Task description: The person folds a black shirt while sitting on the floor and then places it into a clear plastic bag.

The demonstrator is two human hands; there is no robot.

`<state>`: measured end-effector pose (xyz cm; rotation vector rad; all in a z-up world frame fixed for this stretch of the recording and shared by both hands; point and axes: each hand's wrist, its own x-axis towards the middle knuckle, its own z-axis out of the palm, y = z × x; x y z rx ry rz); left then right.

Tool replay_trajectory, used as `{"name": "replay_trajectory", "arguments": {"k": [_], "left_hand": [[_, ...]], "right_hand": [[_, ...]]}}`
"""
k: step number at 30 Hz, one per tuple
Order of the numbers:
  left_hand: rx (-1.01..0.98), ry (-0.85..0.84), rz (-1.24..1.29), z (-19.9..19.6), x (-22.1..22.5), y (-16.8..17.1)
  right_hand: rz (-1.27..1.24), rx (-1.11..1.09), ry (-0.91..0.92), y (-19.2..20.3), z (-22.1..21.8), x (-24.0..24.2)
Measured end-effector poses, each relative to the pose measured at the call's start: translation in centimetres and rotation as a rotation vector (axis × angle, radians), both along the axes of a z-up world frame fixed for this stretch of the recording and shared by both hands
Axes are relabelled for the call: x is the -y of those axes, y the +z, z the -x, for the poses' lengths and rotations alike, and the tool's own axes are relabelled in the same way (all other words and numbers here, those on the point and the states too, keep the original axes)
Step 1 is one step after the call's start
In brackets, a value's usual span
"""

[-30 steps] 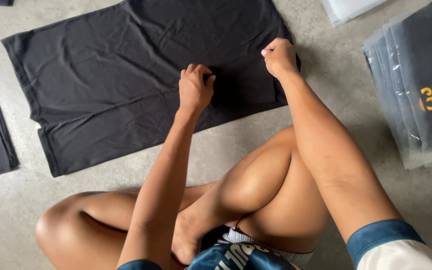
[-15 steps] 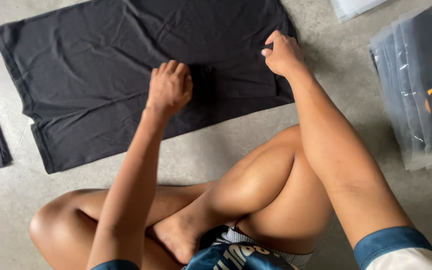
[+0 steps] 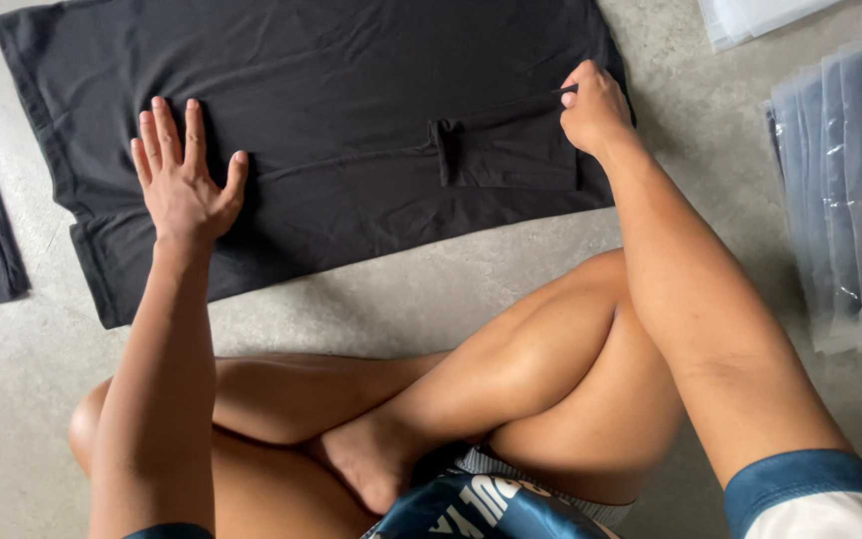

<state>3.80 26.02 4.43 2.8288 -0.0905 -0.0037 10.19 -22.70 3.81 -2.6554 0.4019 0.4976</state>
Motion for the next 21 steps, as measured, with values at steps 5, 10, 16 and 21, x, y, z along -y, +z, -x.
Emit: {"name": "replay_trajectory", "arguments": {"k": [5, 10, 16, 21], "left_hand": [[0.159, -0.1, -0.017, 0.7, -0.2, -0.1], [0.279, -0.206, -0.025, 2.9, 3.5, 0.4], [0.21, -0.254, -0.023, 3.7, 5.3, -1.5], [0.149, -0.259, -0.084, 4.1, 7.5, 1.1]], "right_hand": [[-0.03, 0.153, 0.046, -1.9, 0.0, 1.5], [-0.119, 0.359, 0.027, -8.3, -1.6, 5.6], [-0.114, 0.275, -0.084, -5.5, -1.3, 4.5], [-0.168, 0.282, -0.164, -5.4, -1.3, 4.6]]}}
